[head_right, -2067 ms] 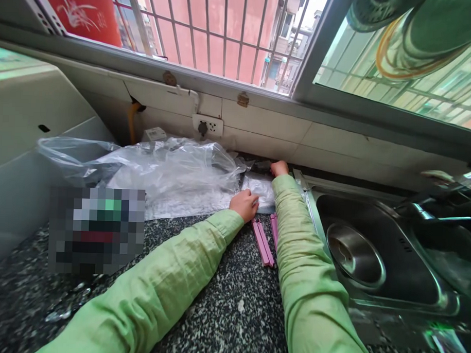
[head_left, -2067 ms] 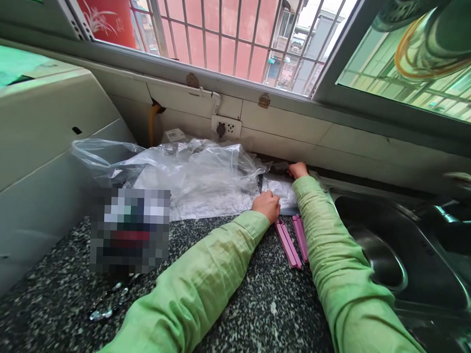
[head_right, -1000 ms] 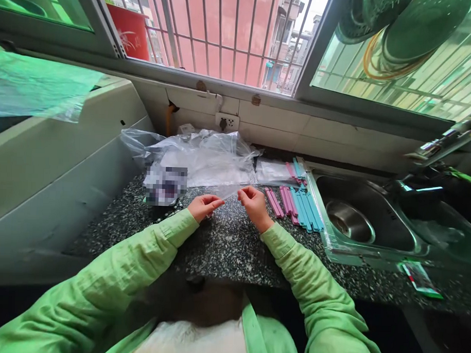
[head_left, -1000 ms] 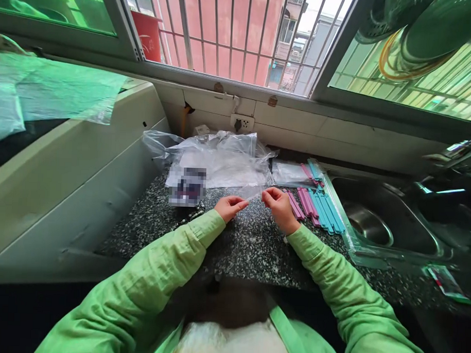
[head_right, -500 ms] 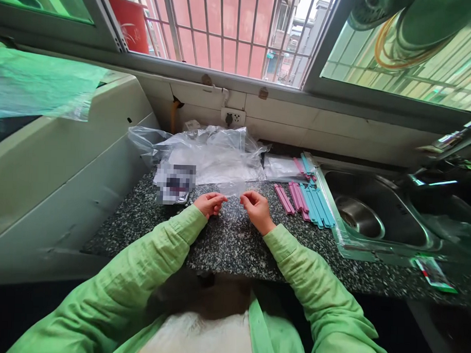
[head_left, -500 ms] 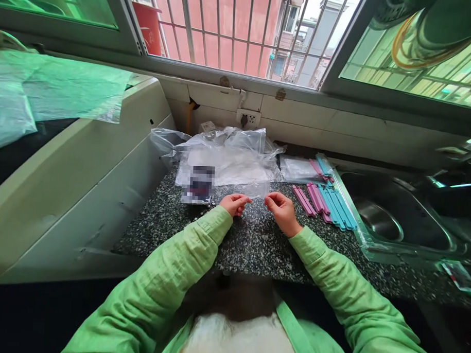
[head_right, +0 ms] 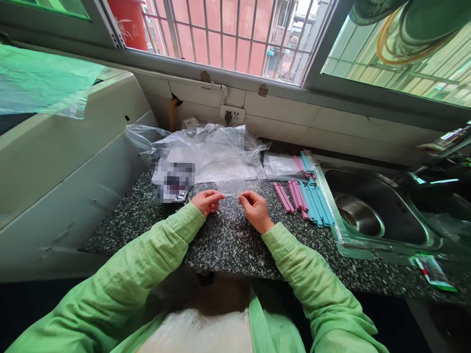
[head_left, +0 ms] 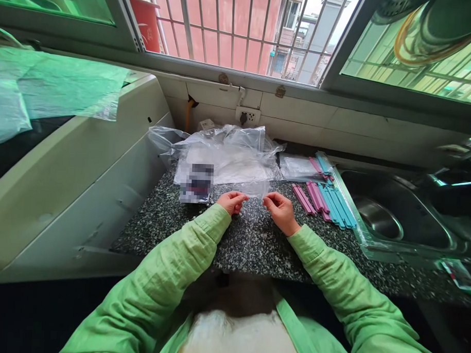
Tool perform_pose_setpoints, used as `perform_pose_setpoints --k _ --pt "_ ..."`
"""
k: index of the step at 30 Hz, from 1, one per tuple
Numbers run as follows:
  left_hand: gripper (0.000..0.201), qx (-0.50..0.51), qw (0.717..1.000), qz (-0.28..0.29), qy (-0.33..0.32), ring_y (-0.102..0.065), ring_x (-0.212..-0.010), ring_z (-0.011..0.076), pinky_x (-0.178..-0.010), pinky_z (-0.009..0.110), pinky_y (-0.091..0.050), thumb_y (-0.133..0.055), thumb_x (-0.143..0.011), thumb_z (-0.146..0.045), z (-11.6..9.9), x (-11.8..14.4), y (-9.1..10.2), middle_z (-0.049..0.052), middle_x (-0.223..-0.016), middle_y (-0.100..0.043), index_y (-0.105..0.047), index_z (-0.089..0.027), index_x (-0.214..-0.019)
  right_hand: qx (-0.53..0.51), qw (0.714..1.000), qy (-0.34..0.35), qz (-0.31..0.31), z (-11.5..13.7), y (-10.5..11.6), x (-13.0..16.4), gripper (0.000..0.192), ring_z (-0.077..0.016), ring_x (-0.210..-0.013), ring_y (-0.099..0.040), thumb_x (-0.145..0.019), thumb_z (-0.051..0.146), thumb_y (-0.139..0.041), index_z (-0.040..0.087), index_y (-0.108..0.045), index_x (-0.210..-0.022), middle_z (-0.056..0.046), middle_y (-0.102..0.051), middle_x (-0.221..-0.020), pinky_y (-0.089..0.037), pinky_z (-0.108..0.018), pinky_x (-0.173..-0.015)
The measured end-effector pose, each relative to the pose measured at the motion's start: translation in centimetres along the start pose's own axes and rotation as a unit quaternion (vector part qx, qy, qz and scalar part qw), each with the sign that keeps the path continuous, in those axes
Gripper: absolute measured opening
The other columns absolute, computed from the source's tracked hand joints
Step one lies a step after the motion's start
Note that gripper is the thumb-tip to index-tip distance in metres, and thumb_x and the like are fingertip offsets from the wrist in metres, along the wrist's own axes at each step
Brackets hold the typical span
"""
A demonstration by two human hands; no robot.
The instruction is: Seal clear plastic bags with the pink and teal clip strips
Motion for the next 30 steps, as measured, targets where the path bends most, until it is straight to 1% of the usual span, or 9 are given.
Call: perform_pose_setpoints --k 6,9,14,19,25,30 --pt "0.04 -0.008 1.0 -0.004 -0.007 -0.03 -0.03 0.0018 -0.034 0.016 -0.019 -0.076 -0.036 -0.041 -0.4 0.3 -0.1 -0.008 -0.03 -0.035 -0.055 -0.011 -0.054 0.002 1.0 0.002 0.001 -0.1 0.1 0.0 0.017 -0.0089 -0.051 -0.044 -0.07 0.035 -0.053 0.018 -0.053 -0.065 0.001 -0.052 -0.058 -0.037 -0.023 -0.05" --pt "0.04 -0.014 1.0 -0.011 -0.011 -0.031 -0.03 0.0016 -0.034 0.017 -0.019 -0.076 -0.035 -0.041 -0.5 0.3 0.0 -0.008 -0.03 -0.036 -0.054 -0.012 -0.052 0.009 1.0 0.004 0.0 -0.1 0.2 0.0 0.018 -0.009 -0.052 -0.044 -0.07 0.035 -0.053 0.018 -0.053 -0.065 0.001 -0.052 -0.058 -0.037 -0.023 -0.051" --pt "0.039 -0.031 0.999 -0.014 -0.022 -0.03 -0.03 0.0015 -0.034 0.017 -0.02 -0.074 -0.037 -0.042 -0.4 0.1 0.1 -0.009 -0.031 -0.035 -0.054 -0.012 -0.052 0.012 1.0 0.005 0.0 0.0 0.2 0.0 0.018 -0.009 -0.052 -0.044 -0.07 0.035 -0.053 0.018 -0.053 -0.064 0.001 -0.052 -0.058 -0.037 -0.022 -0.05" --pt "0.033 -0.052 0.998 -0.014 -0.046 -0.029 -0.031 0.0017 -0.034 0.017 -0.019 -0.072 -0.044 -0.04 -0.5 0.0 0.2 -0.009 -0.032 -0.035 -0.054 -0.013 -0.053 0.01 1.0 0.004 0.0 -0.2 0.3 0.0 0.018 -0.0093 -0.051 -0.044 -0.07 0.036 -0.053 0.018 -0.053 -0.065 0.002 -0.051 -0.057 -0.036 -0.023 -0.05" --pt "0.03 -0.102 0.991 -0.053 -0.069 -0.027 -0.031 0.0021 -0.034 0.018 -0.02 -0.069 -0.047 -0.038 -1.1 0.4 0.4 -0.009 -0.033 -0.035 -0.055 -0.013 -0.053 0.007 1.0 0.002 0.001 -0.3 0.4 -0.1 0.017 -0.0089 -0.051 -0.043 -0.07 0.035 -0.054 0.018 -0.053 -0.064 0.002 -0.05 -0.057 -0.036 -0.023 -0.05" --pt "0.028 -0.134 0.985 -0.061 -0.093 -0.029 -0.034 0.0031 -0.037 0.019 -0.021 -0.067 -0.049 -0.038 -1.4 0.5 0.4 -0.008 -0.034 -0.037 -0.055 -0.014 -0.053 0.015 1.0 0.001 0.004 -0.3 0.4 -0.1 0.018 -0.0093 -0.051 -0.044 -0.07 0.035 -0.054 0.018 -0.053 -0.064 0.002 -0.051 -0.057 -0.036 -0.022 -0.05"
Point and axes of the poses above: each hand's wrist, its own x-axis away from the middle knuckle, its own y-axis out of the back of the hand, z = x × y, the point moved 7 cm from there along -x, towards the middle knuckle
